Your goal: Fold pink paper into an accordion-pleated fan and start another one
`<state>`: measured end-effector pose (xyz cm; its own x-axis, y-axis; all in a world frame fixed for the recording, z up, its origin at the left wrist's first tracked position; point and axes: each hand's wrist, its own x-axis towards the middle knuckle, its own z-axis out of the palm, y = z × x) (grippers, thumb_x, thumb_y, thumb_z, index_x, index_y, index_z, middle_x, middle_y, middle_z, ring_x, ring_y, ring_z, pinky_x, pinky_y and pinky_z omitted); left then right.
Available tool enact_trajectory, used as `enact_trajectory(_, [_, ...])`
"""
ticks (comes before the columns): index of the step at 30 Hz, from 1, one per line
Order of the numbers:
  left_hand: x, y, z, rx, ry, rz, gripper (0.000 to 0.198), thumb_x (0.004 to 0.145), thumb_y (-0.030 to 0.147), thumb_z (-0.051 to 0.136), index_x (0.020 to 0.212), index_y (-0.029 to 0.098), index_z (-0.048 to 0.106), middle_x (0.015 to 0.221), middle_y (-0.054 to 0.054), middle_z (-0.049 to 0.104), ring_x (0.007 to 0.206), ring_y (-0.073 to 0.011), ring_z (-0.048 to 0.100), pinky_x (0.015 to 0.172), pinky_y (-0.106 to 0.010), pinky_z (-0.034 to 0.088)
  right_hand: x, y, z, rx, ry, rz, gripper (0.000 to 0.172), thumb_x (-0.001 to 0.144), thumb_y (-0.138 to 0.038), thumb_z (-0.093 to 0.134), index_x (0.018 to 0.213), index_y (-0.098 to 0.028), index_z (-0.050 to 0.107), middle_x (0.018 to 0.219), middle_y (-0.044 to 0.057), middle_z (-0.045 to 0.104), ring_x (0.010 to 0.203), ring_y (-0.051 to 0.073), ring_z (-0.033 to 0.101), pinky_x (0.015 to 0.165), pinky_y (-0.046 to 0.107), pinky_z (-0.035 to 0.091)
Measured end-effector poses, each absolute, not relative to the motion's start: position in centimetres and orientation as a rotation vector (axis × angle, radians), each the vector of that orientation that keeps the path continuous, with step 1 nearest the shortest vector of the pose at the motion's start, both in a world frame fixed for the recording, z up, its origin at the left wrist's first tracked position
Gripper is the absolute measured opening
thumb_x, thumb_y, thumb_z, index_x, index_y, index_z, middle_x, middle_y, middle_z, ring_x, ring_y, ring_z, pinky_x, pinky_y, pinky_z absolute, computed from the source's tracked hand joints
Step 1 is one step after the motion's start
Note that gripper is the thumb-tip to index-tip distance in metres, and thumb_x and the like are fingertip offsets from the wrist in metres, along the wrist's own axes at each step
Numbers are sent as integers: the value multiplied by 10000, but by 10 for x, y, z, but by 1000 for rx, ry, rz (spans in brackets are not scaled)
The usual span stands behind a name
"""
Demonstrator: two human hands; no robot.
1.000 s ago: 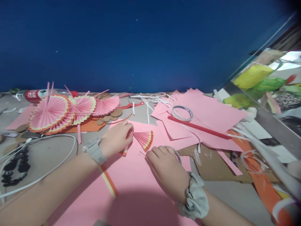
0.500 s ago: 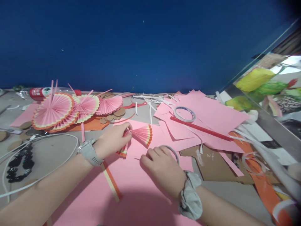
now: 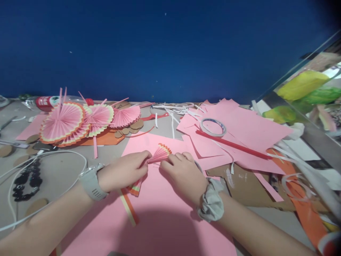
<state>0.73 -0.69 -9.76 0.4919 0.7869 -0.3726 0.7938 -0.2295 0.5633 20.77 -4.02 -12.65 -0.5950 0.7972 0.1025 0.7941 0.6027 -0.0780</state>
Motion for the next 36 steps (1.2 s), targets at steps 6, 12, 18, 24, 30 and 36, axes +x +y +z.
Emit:
enact_trajectory(6, [14,-16,-94,2021,1281,-32,219,865,264,328,923,242,537,769,6,643,684,-173,621,603,-265,398,203,-42,-127,-1322,-2707,25,114,833,-114,483,868,-195,556,808,35,557,732,169,453,707,328,236])
enact_trajectory(12, [15,-14,-90,1932,1242,-58,191,810,233,385,929,230,534,785,-8,647,694,-182,614,616,-269,411,202,-43,-126,-1284,-2695,59,132,845,-112,455,863,-182,565,798,52,564,738,180,459,728,340,246])
enact_trajectory(18, [16,-1,-81,1762,1000,-206,171,807,222,366,867,201,525,735,-1,620,682,-162,563,666,-263,432,200,-43,-129,-1251,-2639,183,149,882,-177,428,788,-171,544,772,41,577,728,164,465,719,330,248])
enact_trajectory(24, [19,21,-86,1550,676,-356,104,778,188,402,724,170,489,693,10,529,713,-138,498,759,-241,420,203,-39,-126,-1260,-2533,423,162,879,-225,434,738,-181,500,730,-6,568,714,133,468,699,295,270])
enact_trajectory(30, [16,33,-91,1414,519,-328,119,787,168,366,693,169,437,687,9,437,703,-123,427,807,-238,398,209,-37,-122,-1241,-2461,586,184,873,-197,418,704,-177,488,701,-15,552,700,124,461,702,284,282])
enact_trajectory(36, [13,33,-98,1352,496,-311,110,801,165,344,722,170,420,700,8,410,691,-125,403,780,-252,391,208,-36,-123,-1205,-2426,648,204,880,-223,418,685,-174,455,673,-20,518,677,118,444,717,282,283])
